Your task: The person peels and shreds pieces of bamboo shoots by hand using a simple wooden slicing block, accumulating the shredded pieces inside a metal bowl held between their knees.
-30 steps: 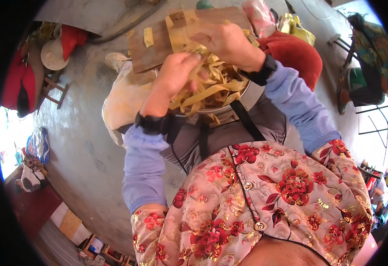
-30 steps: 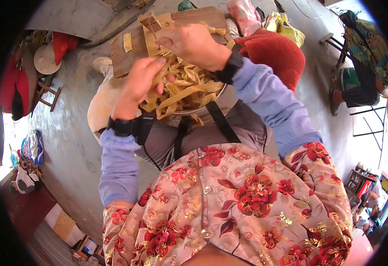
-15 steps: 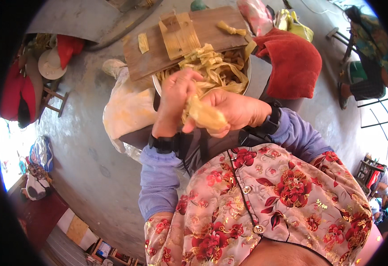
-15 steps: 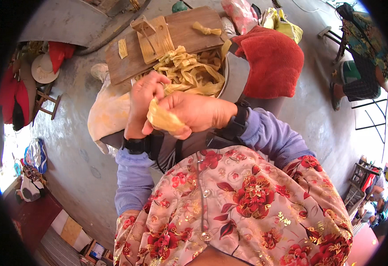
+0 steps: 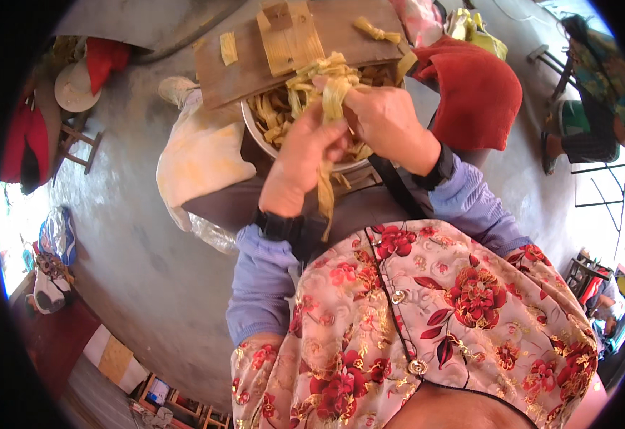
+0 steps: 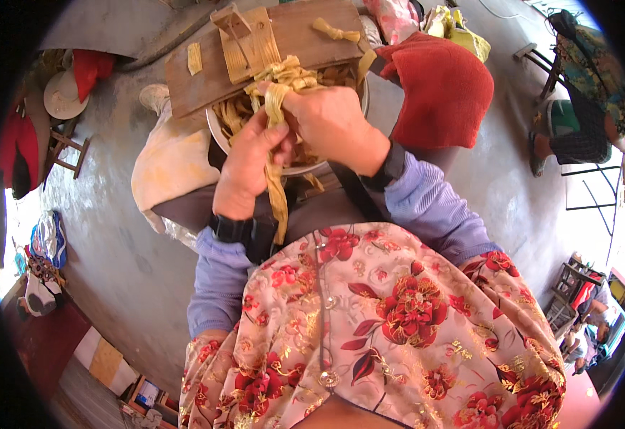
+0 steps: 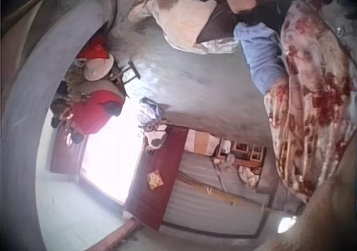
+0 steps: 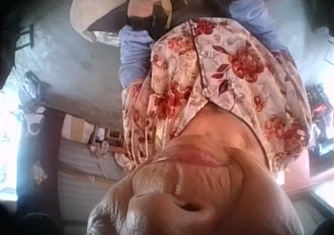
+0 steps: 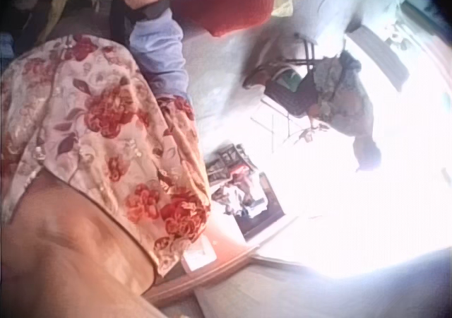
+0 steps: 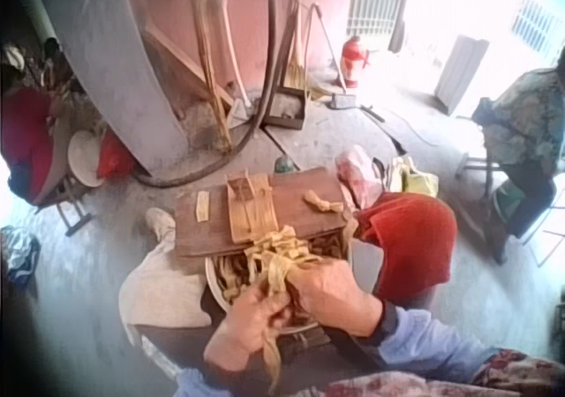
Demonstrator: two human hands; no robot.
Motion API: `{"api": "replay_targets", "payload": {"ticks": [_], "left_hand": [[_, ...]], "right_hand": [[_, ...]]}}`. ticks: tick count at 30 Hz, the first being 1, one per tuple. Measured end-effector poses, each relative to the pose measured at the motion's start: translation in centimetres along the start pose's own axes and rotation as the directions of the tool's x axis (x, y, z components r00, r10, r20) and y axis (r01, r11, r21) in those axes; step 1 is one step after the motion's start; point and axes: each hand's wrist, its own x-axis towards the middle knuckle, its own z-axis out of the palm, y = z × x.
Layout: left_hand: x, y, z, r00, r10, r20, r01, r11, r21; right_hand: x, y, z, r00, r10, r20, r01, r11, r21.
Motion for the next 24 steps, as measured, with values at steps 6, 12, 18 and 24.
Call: {"api": "replay_targets", "payload": {"ticks": [6, 12, 18, 24], "left_hand": [[0.5, -2.1, -2.3, 0.961, -0.185, 0.207, 0.239, 0.929, -0.283], [0.5, -3.0, -1.5, 0.966, -0.195, 0.168, 0.243, 0.903, -0.353], [0.9, -2.4, -1.7, 0.986, -0.157, -0.056, 0.160, 0.985, 0.063], [-0.8, -0.2, -0.7, 0.802, 0.574, 0.165, -0.090, -0.157, 0.984]], "right_hand": [[0.0, 1.5, 0.6, 0.996, -0.048, 0.081, 0.047, 0.999, 0.017], [0.2, 2.3, 1.5, 0.996, -0.089, 0.008, 0.088, 0.996, 0.031], [0.6, 2.1, 0.8, 0.987, -0.120, 0.106, 0.107, 0.987, 0.122], [-1.3, 1.4, 1.9, 0.720, 0.441, 0.535, -0.673, 0.632, 0.385]]}}
